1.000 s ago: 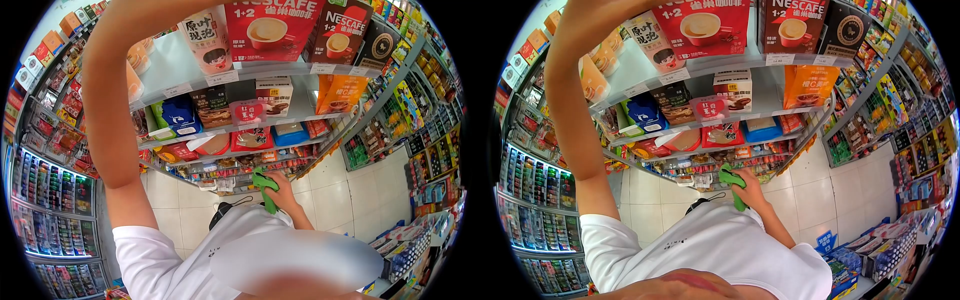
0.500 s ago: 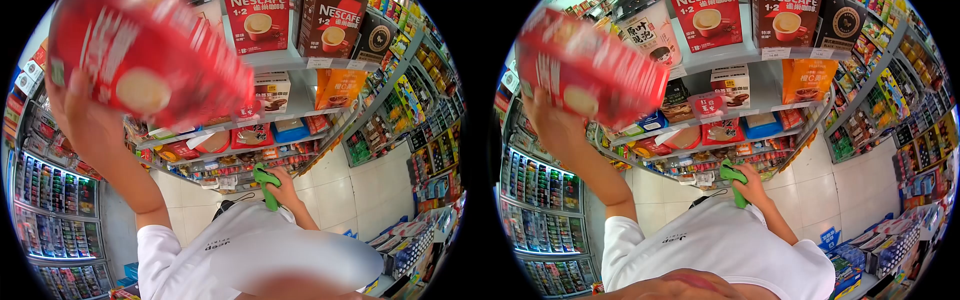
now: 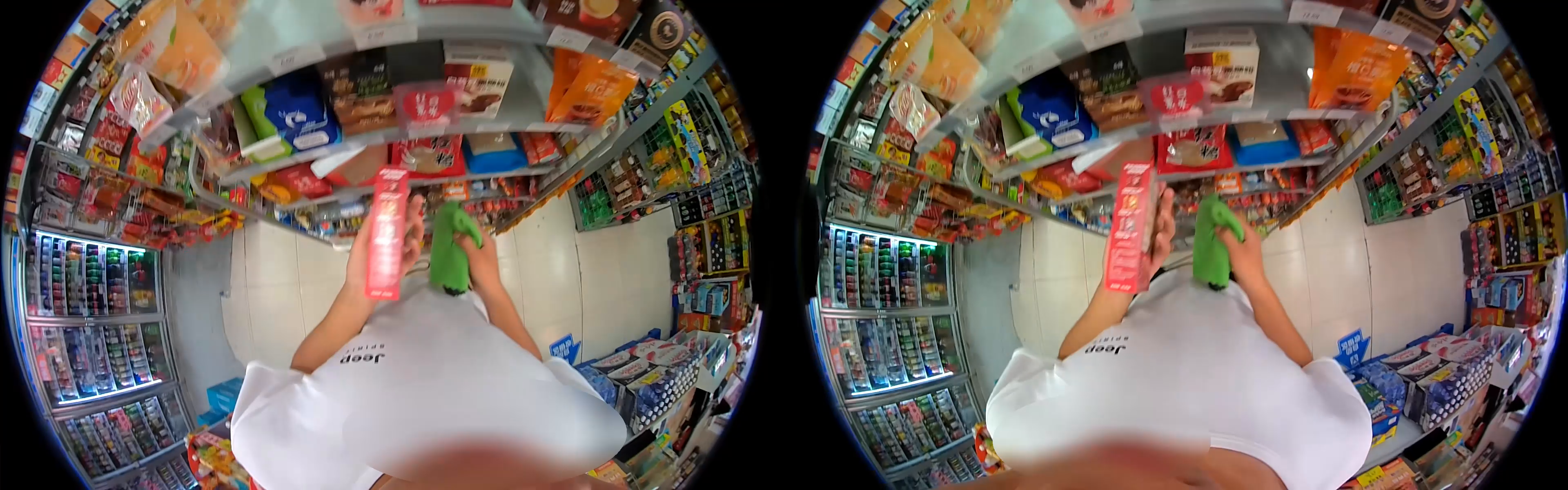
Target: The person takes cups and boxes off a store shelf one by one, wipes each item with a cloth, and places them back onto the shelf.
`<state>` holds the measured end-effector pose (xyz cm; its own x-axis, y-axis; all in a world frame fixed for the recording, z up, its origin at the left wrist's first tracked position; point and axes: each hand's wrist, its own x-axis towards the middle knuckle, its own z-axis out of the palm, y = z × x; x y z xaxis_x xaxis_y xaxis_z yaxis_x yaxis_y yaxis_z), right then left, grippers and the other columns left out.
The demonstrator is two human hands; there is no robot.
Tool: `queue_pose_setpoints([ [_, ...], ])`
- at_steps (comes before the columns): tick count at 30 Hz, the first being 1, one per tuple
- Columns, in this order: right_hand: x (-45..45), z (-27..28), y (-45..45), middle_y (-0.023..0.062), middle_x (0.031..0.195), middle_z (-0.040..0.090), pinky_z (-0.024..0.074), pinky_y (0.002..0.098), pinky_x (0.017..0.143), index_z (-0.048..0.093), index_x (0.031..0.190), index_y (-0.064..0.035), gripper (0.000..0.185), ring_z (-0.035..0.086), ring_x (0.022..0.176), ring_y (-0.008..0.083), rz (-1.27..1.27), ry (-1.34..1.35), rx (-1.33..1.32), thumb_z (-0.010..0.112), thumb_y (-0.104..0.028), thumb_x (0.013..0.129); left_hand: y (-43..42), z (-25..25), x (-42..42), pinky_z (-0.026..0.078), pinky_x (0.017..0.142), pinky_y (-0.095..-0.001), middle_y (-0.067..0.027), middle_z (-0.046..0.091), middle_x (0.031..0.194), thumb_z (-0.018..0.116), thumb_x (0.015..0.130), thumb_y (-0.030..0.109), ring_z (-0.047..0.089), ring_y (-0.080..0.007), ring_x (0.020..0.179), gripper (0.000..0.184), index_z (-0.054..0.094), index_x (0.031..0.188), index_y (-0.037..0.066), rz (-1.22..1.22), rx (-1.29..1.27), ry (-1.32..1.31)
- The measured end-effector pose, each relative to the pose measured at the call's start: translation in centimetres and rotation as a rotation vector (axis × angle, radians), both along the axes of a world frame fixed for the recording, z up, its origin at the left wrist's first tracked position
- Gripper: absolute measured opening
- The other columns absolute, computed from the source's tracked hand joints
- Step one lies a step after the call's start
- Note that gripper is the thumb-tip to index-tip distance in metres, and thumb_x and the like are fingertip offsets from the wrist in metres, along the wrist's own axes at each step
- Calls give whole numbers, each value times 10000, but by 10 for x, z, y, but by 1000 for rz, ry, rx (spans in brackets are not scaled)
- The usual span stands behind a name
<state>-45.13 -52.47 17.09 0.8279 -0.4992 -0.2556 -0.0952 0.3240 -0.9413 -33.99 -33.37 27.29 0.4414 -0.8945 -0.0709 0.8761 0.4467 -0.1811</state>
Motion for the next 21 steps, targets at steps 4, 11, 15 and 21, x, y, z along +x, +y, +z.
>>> queue_pose_setpoints([
  [4,-1,66,-28,108,1172,638,467,313,962,662,1214,27,351,600,1108,204,-68,-242,-526,665,9,863,-14,10,-5,643,713,-364,-148,623,1341,477,1086,429,700,-224,1048,555,453,1506,66,-6,424,-407],
  [11,7,186,-14,61,1088,579,486,340,827,745,1191,-75,512,573,943,240,-64,-550,-1243,866,-157,701,-39,27,-16,588,973,-382,-102,580,1439,526,1085,334,658,-202,1209,588,314,1607,165,195,563,-721],
  [15,-2,170,13,25,1033,583,461,329,747,770,1145,-114,505,553,876,221,25,-755,-1309,873,-209,660,-32,20,13,586,982,-406,-154,570,1446,465,1098,379,659,-245,1212,555,367,1561,90,214,635,-567],
  [21,0,193,7,27,1010,581,446,331,722,781,1084,-114,561,549,889,213,-109,-783,-1357,905,-222,547,-21,43,-5,515,1068,-358,-120,554,1480,541,1080,314,613,-204,1279,601,319,1604,120,261,516,-935],
])
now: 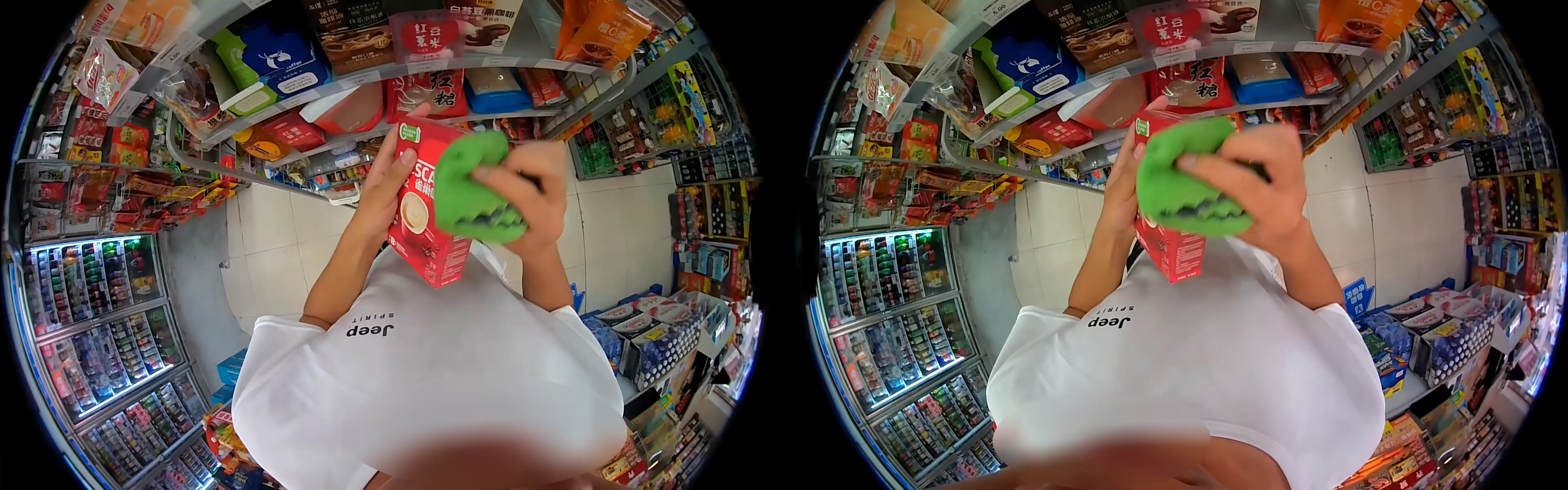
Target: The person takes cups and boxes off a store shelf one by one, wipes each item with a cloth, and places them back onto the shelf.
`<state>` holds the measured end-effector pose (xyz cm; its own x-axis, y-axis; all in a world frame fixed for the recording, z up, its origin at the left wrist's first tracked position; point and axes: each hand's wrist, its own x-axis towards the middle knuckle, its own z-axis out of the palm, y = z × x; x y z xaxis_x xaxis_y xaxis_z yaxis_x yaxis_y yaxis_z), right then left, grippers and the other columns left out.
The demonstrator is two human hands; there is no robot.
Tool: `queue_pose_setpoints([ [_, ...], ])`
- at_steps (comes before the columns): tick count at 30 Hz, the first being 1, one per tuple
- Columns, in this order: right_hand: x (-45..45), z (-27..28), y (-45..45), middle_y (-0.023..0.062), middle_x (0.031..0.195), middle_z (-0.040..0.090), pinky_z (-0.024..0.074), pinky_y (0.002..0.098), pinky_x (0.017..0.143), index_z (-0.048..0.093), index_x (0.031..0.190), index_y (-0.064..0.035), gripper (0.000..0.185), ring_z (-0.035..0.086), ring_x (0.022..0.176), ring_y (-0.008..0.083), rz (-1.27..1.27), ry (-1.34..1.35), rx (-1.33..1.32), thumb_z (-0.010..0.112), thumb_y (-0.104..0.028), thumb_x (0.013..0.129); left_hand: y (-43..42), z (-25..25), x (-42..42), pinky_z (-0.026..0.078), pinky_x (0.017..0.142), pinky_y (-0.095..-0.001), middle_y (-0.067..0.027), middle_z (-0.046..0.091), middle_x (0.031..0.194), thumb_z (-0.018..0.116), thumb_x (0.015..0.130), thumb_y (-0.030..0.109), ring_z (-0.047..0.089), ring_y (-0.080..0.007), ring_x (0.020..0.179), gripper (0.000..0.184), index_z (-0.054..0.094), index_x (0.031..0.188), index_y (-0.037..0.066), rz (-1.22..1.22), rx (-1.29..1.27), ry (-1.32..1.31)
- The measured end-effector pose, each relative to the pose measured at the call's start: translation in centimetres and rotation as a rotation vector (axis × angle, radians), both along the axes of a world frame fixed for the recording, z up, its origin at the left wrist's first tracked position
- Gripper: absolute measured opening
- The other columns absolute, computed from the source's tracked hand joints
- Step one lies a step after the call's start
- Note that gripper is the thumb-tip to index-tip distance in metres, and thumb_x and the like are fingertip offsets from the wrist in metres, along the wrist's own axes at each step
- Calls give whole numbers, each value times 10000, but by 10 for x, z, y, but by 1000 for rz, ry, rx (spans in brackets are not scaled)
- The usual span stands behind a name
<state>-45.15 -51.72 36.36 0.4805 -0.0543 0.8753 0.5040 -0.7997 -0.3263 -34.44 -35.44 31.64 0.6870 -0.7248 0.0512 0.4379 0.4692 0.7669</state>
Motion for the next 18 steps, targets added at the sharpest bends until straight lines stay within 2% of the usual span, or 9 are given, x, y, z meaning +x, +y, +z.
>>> queue_pose_setpoints([
  [1,9,1,-5,27,1021,584,446,325,726,779,1086,-109,595,548,895,215,-89,-5,41,919,-205,516,-1,0,-3,513,1069,-358,-119,555,1478,536,1083,315,618,-203,1270,594,321,1602,123,21,33,-12],
  [3,23,4,-2,22,997,583,446,322,721,780,1079,-110,542,551,868,219,-59,-54,3,896,-205,558,-1,-3,2,514,1067,-355,-118,559,1473,528,1087,319,615,-199,1273,582,329,1598,127,71,37,152],
  [7,-1,-12,17,13,958,585,454,324,718,785,1068,-117,456,556,825,216,294,22,-62,844,-204,624,8,-1,18,512,1067,-347,-116,560,1471,516,1093,324,598,-192,1295,559,347,1591,134,93,-36,378],
  [9,-4,-8,14,11,944,585,455,327,714,786,1063,-119,427,553,807,212,361,68,-78,824,-210,647,7,2,14,514,1063,-346,-110,563,1466,534,1084,330,596,-185,1293,577,345,1591,128,39,-52,179],
  [11,7,4,8,11,953,588,453,325,714,786,1067,-120,436,544,808,207,146,-12,-18,827,-211,643,6,-1,7,516,1060,-350,-107,564,1462,542,1081,335,603,-184,1283,590,341,1593,123,-62,-53,42],
  [13,23,8,4,9,954,590,452,324,714,786,1070,-121,450,540,806,205,-63,-67,77,827,-225,634,3,5,5,520,1057,-352,-105,556,1466,550,1076,337,606,-192,1277,615,318,1601,116,21,-15,11],
  [16,12,-6,14,13,965,588,458,328,716,790,1073,-128,479,542,816,214,176,-14,22,863,-189,603,7,10,8,549,1025,-356,-107,561,1450,541,1078,336,631,-198,1240,626,287,1609,123,199,-62,43],
  [18,-3,-17,22,21,958,585,466,337,724,791,1050,-123,479,553,834,226,304,41,14,882,-165,581,12,12,12,559,1016,-358,-109,568,1431,535,1080,339,640,-197,1223,626,279,1609,125,279,-45,-70],
])
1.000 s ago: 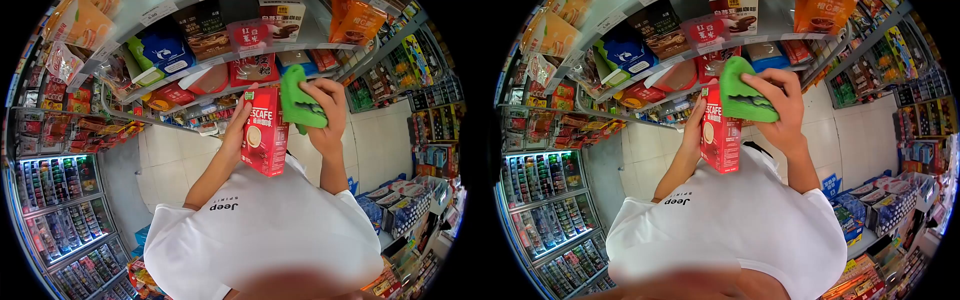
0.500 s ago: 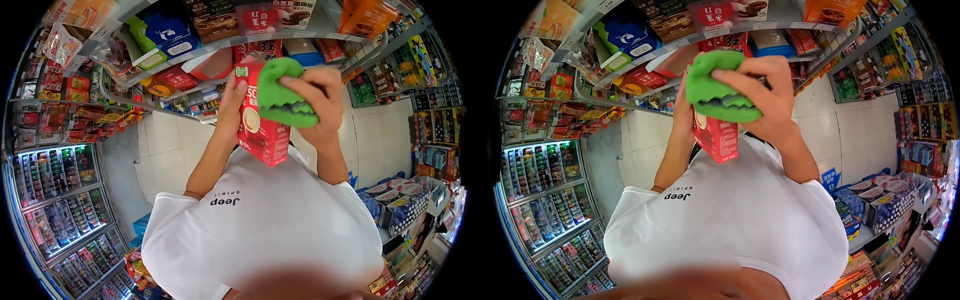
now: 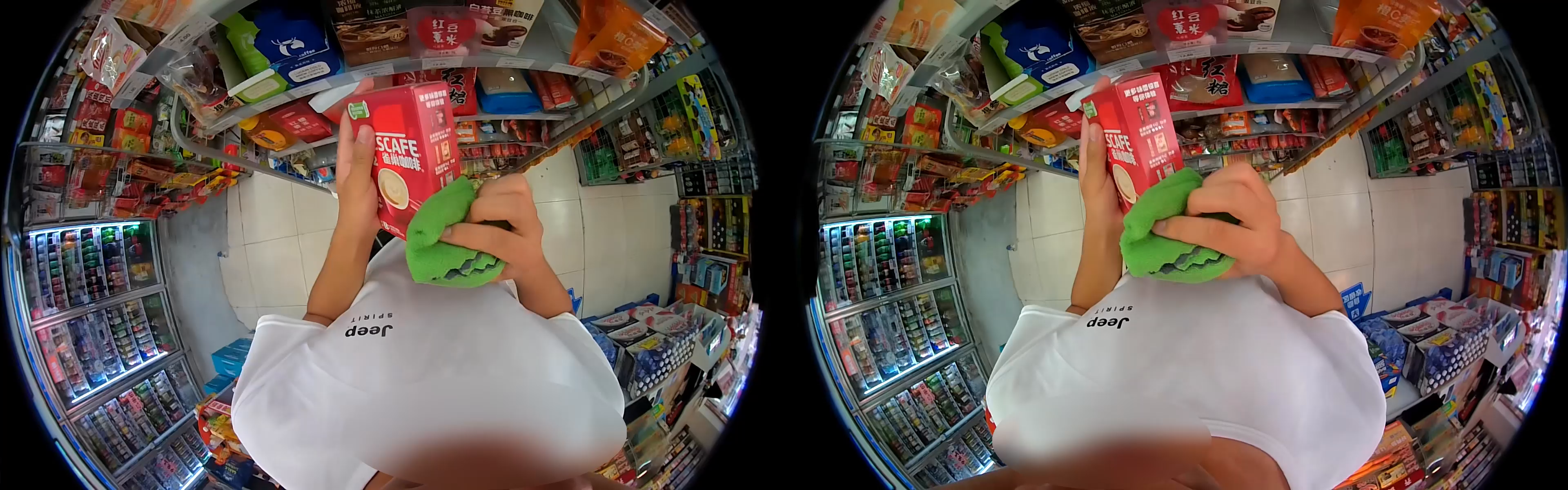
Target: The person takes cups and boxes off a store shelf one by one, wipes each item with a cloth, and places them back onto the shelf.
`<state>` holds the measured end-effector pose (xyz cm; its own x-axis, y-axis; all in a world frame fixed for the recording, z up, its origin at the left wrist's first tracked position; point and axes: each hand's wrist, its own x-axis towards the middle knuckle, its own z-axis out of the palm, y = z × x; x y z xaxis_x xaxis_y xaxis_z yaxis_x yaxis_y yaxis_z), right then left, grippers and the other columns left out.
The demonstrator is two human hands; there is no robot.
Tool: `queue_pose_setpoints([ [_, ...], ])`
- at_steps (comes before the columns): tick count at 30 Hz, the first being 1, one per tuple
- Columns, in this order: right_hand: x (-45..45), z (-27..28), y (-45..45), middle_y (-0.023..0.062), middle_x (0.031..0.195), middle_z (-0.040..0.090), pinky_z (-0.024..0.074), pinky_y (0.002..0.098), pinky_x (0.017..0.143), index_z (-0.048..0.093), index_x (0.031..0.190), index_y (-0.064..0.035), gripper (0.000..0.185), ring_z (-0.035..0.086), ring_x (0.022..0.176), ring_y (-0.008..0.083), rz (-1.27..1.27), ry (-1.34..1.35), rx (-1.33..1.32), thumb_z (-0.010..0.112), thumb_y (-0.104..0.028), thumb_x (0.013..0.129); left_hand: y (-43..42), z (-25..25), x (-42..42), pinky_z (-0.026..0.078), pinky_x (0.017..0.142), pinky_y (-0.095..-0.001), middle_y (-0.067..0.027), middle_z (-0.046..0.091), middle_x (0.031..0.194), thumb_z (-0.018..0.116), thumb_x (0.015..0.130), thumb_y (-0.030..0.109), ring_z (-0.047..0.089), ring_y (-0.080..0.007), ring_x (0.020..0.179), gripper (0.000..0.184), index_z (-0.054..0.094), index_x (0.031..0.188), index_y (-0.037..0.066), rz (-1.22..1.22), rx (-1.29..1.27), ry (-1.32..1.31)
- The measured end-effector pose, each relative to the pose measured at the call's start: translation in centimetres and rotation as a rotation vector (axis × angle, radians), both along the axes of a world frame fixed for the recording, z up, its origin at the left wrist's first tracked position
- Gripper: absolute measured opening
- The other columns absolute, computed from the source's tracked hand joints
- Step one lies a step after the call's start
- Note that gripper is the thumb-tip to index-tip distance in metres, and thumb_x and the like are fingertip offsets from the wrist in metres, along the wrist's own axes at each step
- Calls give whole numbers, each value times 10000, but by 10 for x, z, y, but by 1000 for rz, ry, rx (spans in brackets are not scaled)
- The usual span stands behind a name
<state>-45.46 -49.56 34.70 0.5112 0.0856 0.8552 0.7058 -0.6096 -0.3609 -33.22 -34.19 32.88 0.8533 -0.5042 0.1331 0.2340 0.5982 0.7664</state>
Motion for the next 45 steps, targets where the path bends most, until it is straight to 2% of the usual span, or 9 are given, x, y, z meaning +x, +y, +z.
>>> queue_pose_setpoints([
  [5,20,-4,-21,54,977,580,470,360,734,770,1044,-91,518,570,862,248,-286,-121,213,909,-249,570,-4,-12,-13,533,1012,-316,-96,563,1409,535,1081,322,620,-171,1208,629,277,1604,86,125,159,-285],
  [10,10,-15,-9,39,980,579,462,365,752,799,983,-136,397,551,837,223,-19,-85,90,856,-231,603,-3,2,-2,497,1050,-318,-91,536,1434,589,1058,347,571,-157,1264,696,266,1608,71,50,14,-26],
  [13,5,-27,-15,41,983,582,461,364,765,799,982,-134,381,549,857,226,-14,-44,130,861,-207,613,2,-1,1,500,1043,-316,-95,528,1438,598,1049,376,576,-158,1251,729,247,1613,75,108,99,-215],
  [19,16,-34,-17,155,1183,592,469,335,857,685,1126,-28,371,580,1016,260,-266,-1,392,792,-10,771,-2,-1,-25,484,1051,-347,-129,495,1426,666,1010,213,544,-185,1268,738,223,1562,4,293,179,-406],
  [28,8,-60,-18,181,1243,597,429,378,1014,655,1209,20,342,579,1110,278,-365,116,792,695,-48,876,12,-12,-31,239,1237,-468,-177,189,1682,842,832,365,248,-283,1546,1245,-40,1652,48,-287,104,-249],
  [33,21,-67,-21,175,1204,621,443,373,1007,669,1184,24,321,593,1090,277,-445,-1,465,701,-5,866,-3,-35,-27,259,1240,-462,-136,232,1685,931,743,383,307,-246,1532,1398,-91,1656,104,-499,-54,-55],
  [36,16,-61,-40,160,1236,622,435,368,1023,660,1195,59,305,595,1129,255,-440,42,322,682,-61,915,-5,-30,-6,388,1173,-501,-261,287,1629,943,693,438,404,-388,1470,1239,205,1640,129,-224,63,-637],
  [39,10,-40,-60,166,1199,625,469,371,965,685,1195,42,357,609,1070,268,-546,29,348,724,-60,855,-22,-22,14,317,1175,-539,-338,298,1601,949,677,331,388,-490,1448,1016,463,1544,122,50,-34,-1030],
  [45,10,40,-65,102,1058,605,499,323,773,758,1162,-26,482,597,892,226,-333,23,54,823,-171,708,-20,-13,20,401,1095,-544,-349,400,1545,925,656,328,490,-479,1351,849,616,1415,107,75,127,-1205],
])
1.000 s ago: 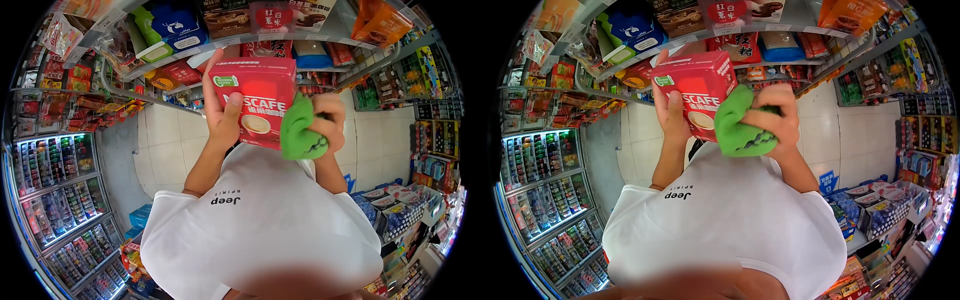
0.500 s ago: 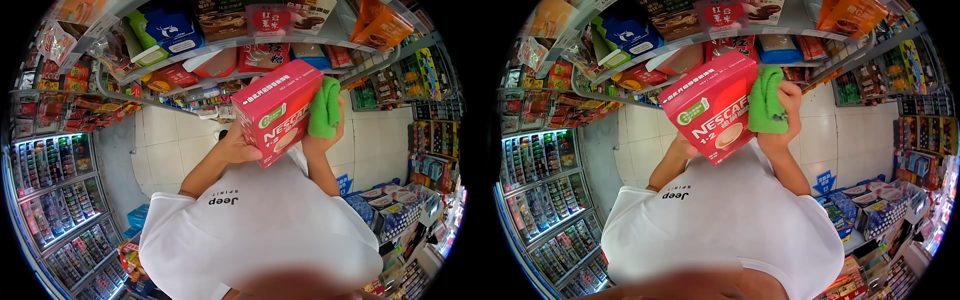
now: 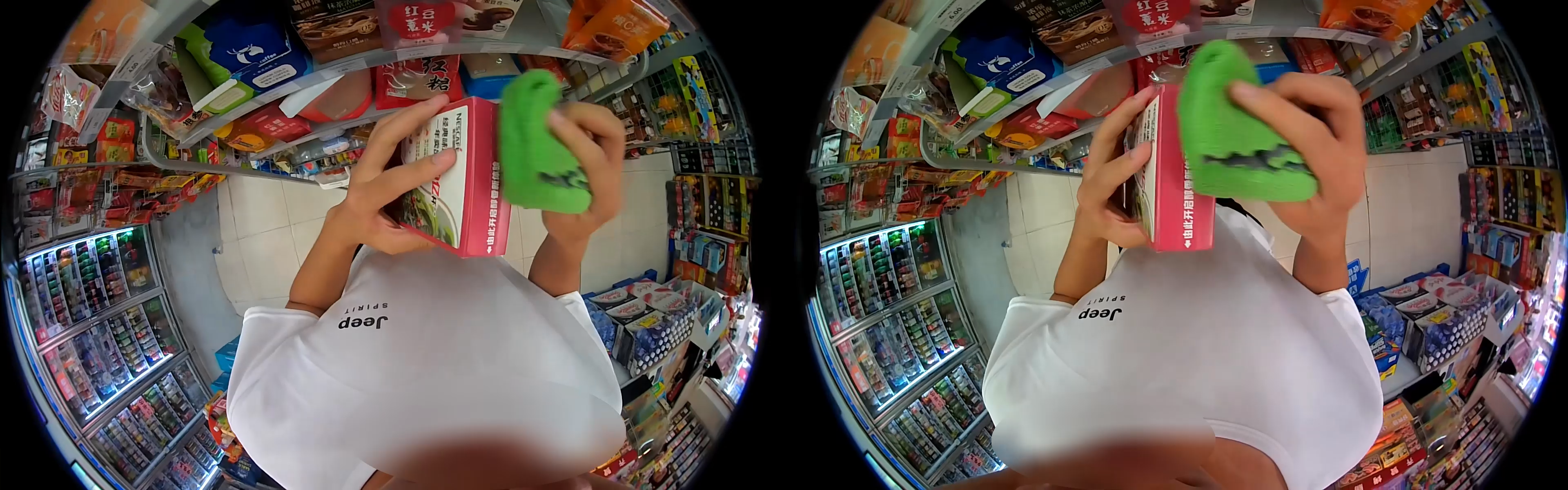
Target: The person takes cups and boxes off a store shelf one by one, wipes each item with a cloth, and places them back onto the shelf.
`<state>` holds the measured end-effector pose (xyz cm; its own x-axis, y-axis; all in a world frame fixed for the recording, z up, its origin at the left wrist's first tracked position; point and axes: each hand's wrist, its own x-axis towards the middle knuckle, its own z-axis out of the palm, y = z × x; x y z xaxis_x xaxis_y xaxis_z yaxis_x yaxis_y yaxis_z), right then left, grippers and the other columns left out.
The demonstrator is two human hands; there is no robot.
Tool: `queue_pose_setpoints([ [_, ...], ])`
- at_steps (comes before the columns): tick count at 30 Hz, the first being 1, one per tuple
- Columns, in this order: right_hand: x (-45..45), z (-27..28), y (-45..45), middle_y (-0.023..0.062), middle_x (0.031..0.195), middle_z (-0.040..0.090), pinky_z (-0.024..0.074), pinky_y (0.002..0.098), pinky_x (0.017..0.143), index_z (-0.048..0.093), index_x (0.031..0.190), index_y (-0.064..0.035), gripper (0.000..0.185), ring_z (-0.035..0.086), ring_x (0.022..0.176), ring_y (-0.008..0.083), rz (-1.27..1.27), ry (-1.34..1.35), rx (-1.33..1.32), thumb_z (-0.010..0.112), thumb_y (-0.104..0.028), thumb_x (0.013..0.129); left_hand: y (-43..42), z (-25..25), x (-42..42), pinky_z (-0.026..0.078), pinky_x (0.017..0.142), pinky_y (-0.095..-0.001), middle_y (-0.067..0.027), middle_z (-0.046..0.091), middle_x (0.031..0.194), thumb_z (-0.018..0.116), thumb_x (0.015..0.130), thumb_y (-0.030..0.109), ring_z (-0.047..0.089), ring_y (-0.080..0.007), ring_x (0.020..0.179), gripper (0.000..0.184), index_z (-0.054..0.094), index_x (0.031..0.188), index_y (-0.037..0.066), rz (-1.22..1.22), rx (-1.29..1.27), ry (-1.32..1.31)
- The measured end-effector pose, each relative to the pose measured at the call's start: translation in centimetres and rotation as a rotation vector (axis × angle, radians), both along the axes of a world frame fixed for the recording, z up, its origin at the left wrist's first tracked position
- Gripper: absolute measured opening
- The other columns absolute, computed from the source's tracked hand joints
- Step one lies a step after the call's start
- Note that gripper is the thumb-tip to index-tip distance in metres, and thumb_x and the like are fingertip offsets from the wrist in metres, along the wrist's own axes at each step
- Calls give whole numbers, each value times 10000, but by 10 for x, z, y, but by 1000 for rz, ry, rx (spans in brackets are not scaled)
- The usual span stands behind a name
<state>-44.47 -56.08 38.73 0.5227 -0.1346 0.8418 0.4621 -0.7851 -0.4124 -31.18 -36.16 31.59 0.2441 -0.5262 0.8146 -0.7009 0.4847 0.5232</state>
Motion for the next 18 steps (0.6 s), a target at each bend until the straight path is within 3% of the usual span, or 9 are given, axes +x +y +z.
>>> queue_pose_setpoints([
  [1,3,-1,4,78,1031,597,489,320,755,772,1142,-51,465,584,864,221,9,18,-25,818,-202,704,0,8,0,410,1080,-535,-349,421,1532,925,615,302,507,-471,1325,813,667,1361,106,26,16,-12],
  [6,-12,-17,10,19,934,567,453,325,697,806,1065,-120,464,554,825,206,288,-18,-103,843,-279,631,4,7,7,413,1063,-538,-334,451,1516,894,629,303,524,-479,1283,744,700,1326,126,120,5,-12],
  [10,6,-6,4,7,909,568,439,330,679,812,1031,-113,442,552,798,209,129,-26,-99,841,-259,615,9,12,1,416,1050,-541,-320,473,1501,876,617,289,533,-460,1272,696,734,1276,116,96,83,-55],
  [12,13,-1,1,10,912,574,439,332,681,812,1034,-108,440,556,795,211,148,3,-135,837,-267,625,2,14,7,414,1050,-541,-317,474,1503,862,617,277,536,-452,1267,707,726,1291,111,217,96,-85],
  [13,8,-9,4,15,911,579,441,335,684,806,1062,-103,486,558,809,204,276,-51,-167,863,-286,616,4,10,13,408,1062,-541,-309,477,1504,865,616,287,532,-450,1264,716,726,1294,103,237,88,-117],
  [16,3,-9,1,12,905,580,444,335,689,801,1084,-104,506,561,832,196,315,-51,-222,876,-291,621,9,12,11,400,1074,-537,-298,475,1509,891,607,316,522,-457,1270,734,728,1291,106,162,113,-125],
  [18,16,-12,-5,26,904,582,459,353,696,802,1087,-115,501,563,829,195,72,38,-69,872,-279,619,11,12,3,393,1078,-535,-274,476,1513,893,602,290,516,-455,1276,713,740,1276,111,140,161,-102],
])
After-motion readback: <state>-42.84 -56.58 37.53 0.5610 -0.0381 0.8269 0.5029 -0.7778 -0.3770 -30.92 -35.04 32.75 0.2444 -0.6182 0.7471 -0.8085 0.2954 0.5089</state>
